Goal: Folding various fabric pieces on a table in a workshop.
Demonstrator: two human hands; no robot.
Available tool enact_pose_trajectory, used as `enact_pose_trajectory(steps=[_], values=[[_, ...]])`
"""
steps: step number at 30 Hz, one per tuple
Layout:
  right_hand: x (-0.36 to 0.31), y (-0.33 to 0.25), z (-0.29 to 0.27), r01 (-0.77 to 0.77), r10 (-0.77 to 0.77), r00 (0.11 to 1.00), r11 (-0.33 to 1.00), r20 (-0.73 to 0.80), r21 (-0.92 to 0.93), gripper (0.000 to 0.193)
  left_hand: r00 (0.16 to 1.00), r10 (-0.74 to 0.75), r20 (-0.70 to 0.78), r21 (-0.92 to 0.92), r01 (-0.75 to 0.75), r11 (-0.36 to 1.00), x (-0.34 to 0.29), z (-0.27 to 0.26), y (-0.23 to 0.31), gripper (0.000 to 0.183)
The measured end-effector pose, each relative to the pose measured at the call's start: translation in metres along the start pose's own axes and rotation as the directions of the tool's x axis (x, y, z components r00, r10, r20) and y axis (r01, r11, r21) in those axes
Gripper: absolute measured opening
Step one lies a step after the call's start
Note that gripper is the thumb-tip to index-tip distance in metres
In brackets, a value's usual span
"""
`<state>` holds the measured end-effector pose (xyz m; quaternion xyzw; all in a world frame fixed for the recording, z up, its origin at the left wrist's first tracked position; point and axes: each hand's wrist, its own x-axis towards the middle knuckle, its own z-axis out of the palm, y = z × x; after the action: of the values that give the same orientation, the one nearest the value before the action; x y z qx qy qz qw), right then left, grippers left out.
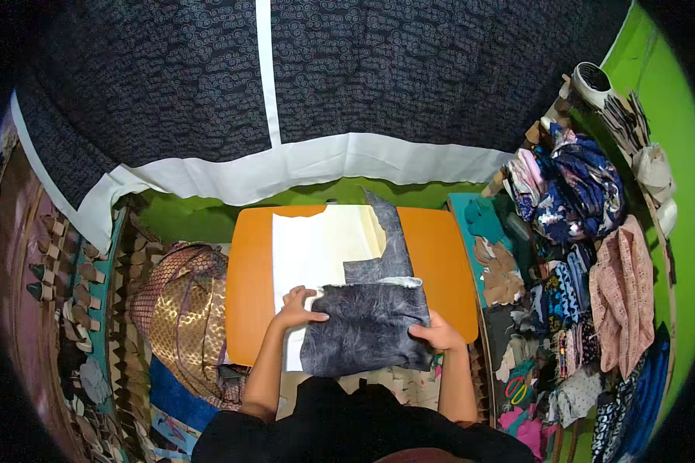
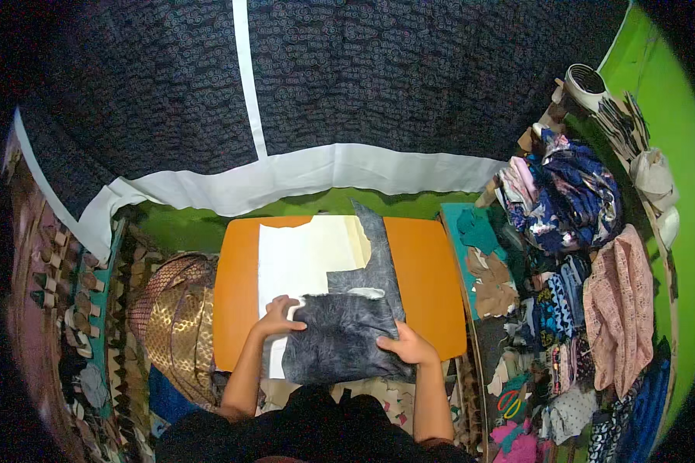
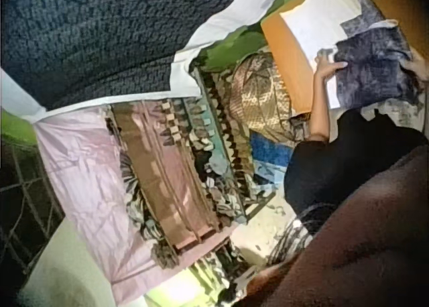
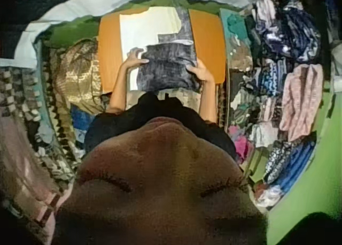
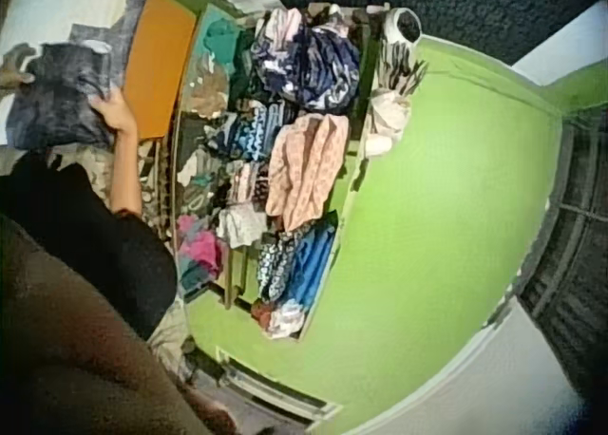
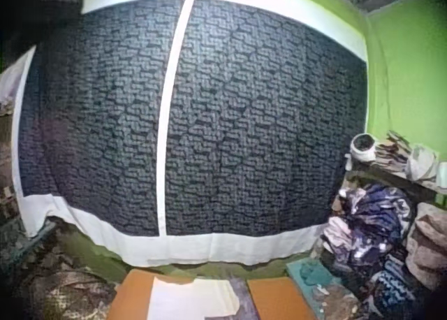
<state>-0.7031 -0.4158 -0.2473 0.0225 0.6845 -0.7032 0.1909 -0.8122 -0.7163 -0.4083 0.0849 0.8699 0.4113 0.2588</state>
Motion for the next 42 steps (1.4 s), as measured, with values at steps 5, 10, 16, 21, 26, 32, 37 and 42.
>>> enact_pose_trajectory(steps=[5,10,16,21,26,32,37,42], values=[[-0.004,-0.024,0.006,0.157,-0.177,0.976,0.976,0.129,0.154,0.049,0.874,0.375,0.310,-0.880,0.114,0.461,-0.026,0.004,0.015,0.087],[0.011,-0.059,0.007,0.332,-0.344,0.939,0.898,-0.010,0.288,0.067,0.728,0.643,0.238,-0.967,0.238,0.088,-0.044,0.022,0.050,0.108],[0.041,-0.107,-0.057,0.515,-0.485,0.832,0.855,-0.269,0.053,0.059,0.873,0.471,0.124,-0.980,0.033,0.196,-0.042,-0.051,0.129,0.084],[0.149,-0.173,-0.101,0.443,-0.436,0.820,0.894,-0.372,-0.073,0.034,0.888,0.222,-0.402,-0.760,-0.459,0.460,0.050,-0.121,0.162,0.083],[0.327,-0.098,-0.204,0.266,-0.617,0.583,0.760,-0.529,-0.593,0.045,0.802,0.095,-0.590,-0.437,-0.416,0.798,0.199,-0.113,0.117,0.083],[0.293,0.085,-0.156,-0.191,-0.431,0.700,0.656,-0.570,-0.730,0.054,0.865,0.011,-0.502,-0.122,-0.084,0.989,0.154,-0.047,0.043,0.062],[0.190,0.136,-0.078,-0.103,-0.499,0.733,0.590,-0.462,-0.800,0.047,0.865,0.104,-0.491,0.271,0.038,0.962,0.046,0.009,0.016,0.062],[0.155,0.146,-0.071,-0.130,-0.523,0.766,0.444,-0.374,-0.886,0.046,0.874,0.227,-0.429,0.520,0.034,0.853,0.017,0.036,0.015,0.068]])
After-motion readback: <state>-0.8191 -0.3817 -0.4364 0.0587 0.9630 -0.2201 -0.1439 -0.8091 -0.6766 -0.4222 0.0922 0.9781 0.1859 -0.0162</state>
